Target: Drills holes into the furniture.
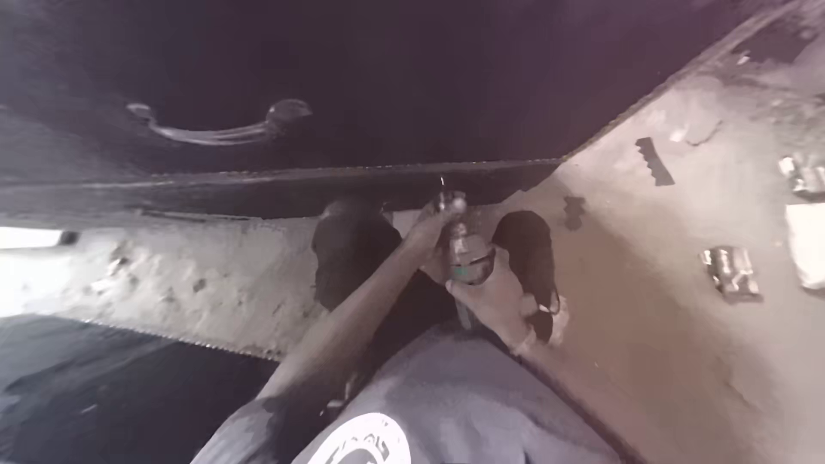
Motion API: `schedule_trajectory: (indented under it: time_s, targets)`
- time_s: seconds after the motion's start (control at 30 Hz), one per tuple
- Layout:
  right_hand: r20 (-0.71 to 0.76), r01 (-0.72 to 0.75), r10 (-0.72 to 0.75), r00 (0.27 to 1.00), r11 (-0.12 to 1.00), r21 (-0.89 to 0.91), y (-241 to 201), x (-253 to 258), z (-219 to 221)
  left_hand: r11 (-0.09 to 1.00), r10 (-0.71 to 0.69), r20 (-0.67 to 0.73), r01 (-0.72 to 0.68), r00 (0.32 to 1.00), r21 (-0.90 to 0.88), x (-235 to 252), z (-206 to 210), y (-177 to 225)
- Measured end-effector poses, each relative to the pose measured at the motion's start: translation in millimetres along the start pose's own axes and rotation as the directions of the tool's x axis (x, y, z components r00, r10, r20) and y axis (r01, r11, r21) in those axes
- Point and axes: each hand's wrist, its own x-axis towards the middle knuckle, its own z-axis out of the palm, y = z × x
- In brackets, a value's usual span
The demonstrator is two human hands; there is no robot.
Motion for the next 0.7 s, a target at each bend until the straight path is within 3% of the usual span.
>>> schedule_trajectory:
  time_s: [0.13,0.2,0.33,0.43,0.53,0.63,0.7]
  targets:
    - [-0.002,0.106,-0.107,0.994,0.990,-0.097,4,-4,3,0.976,0.138,0.007,-0.135,0.990,-0.172,6,2,-1]
    - [0.038,0.244,-0.241,0.970,0.957,-0.157,23,-5,-3,0.967,0.157,0.004,-0.153,0.988,-0.206,5,4,-4]
    - [0.265,0.561,-0.505,0.821,0.800,-0.213,82,-3,-21,0.986,0.108,-0.005,-0.108,0.994,-0.127,7,0,-6]
    - [0.466,0.564,-0.409,0.784,0.782,-0.263,79,-5,-41,0.985,0.097,0.053,-0.089,0.994,-0.146,9,1,-11]
    - [0.519,0.574,-0.388,0.761,0.777,-0.261,68,-3,-48,0.982,0.096,0.078,-0.082,0.992,-0.168,14,5,-8]
    - [0.465,0.569,-0.396,0.792,0.756,-0.324,80,3,-35,0.973,0.107,0.052,-0.094,0.993,-0.210,19,9,-3]
    - [0.300,0.555,-0.470,0.830,0.745,-0.369,94,4,-17,0.966,0.115,0.072,-0.095,0.991,-0.242,20,10,-5]
